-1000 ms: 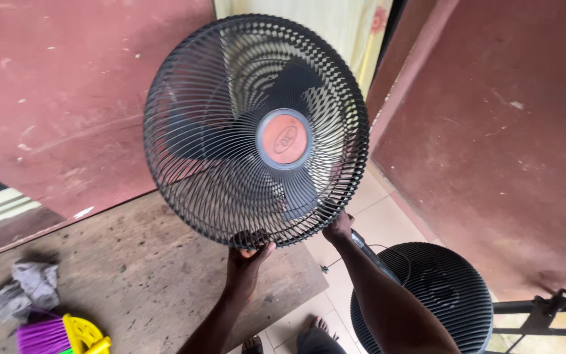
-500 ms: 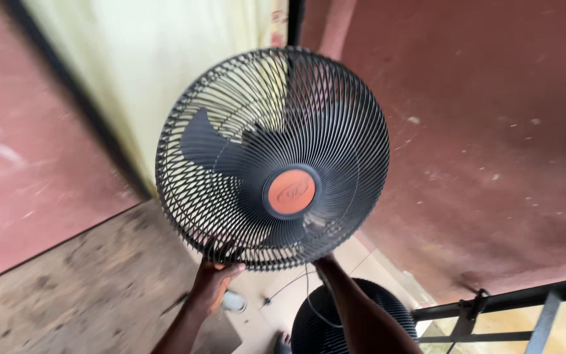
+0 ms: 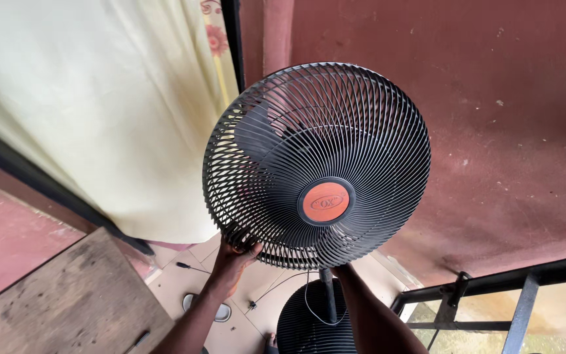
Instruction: The person repairs a black electric fan by bending and securing the metal grill with a wire tie. They manipulate the grill, thread the tie through the mesh, and tighten it to hold the structure in place. The fan remains on a wooden table during the process.
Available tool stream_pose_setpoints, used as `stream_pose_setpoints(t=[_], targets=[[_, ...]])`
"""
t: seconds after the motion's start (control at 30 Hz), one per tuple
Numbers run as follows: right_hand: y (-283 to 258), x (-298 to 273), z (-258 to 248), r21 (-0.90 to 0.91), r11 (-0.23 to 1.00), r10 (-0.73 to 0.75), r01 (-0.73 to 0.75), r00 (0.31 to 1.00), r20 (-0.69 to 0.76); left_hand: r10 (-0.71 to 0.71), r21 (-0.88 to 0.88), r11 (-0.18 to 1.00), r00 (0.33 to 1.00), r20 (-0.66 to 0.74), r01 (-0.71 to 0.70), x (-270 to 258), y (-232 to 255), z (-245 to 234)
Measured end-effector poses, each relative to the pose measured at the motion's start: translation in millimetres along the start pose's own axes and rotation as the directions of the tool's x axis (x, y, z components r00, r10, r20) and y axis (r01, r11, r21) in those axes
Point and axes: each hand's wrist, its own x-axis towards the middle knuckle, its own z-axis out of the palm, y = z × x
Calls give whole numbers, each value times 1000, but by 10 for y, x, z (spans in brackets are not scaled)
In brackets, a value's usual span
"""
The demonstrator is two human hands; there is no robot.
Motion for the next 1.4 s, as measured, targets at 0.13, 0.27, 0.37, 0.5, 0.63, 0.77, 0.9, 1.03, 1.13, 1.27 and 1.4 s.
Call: stream_pose_setpoints(t=[0.13,0.27,0.37,0.5,0.63,0.77,0.9,1.03,1.13,1.27,1.4], targets=[[130,264,-196,129,991,40,-37,999,-24,-19,25,1000,998,59,17,253,-14,211],[365,532,-279,256,965,68,-56,997,-37,-62,93,994,994,86,54,573,-147,322],[587,726,-316,350,935,82,-61,996,-46,-35,98,995,992,121,23,831,-317,365],[898,994,-392,468,882,94,-53,993,-65,-2,87,996,980,200,-16,1149,-590,436],[1157,1352,-296,586,809,94,-44,994,-55,23,87,995,982,190,-40,1410,-790,469],[1440,1630,-321,690,724,99,-19,992,-77,29,133,989,977,213,-58,1613,-985,527],[1680,1866,-274,762,648,92,7,992,-87,67,118,988,964,256,-100,1822,-1197,505],[1884,2047,-208,808,588,82,34,991,-102,86,125,984,959,272,-123,2010,-1435,406],[1976,2203,-249,831,552,67,60,991,-116,87,172,975,958,274,-138,2161,-1605,359],[2063,2382,-266,853,512,40,99,990,-139,134,152,970,938,320,-190,2324,-1808,317],[2037,2509,-290,877,460,22,141,985,-170,127,152,969,924,362,-193,2466,-1890,347]])
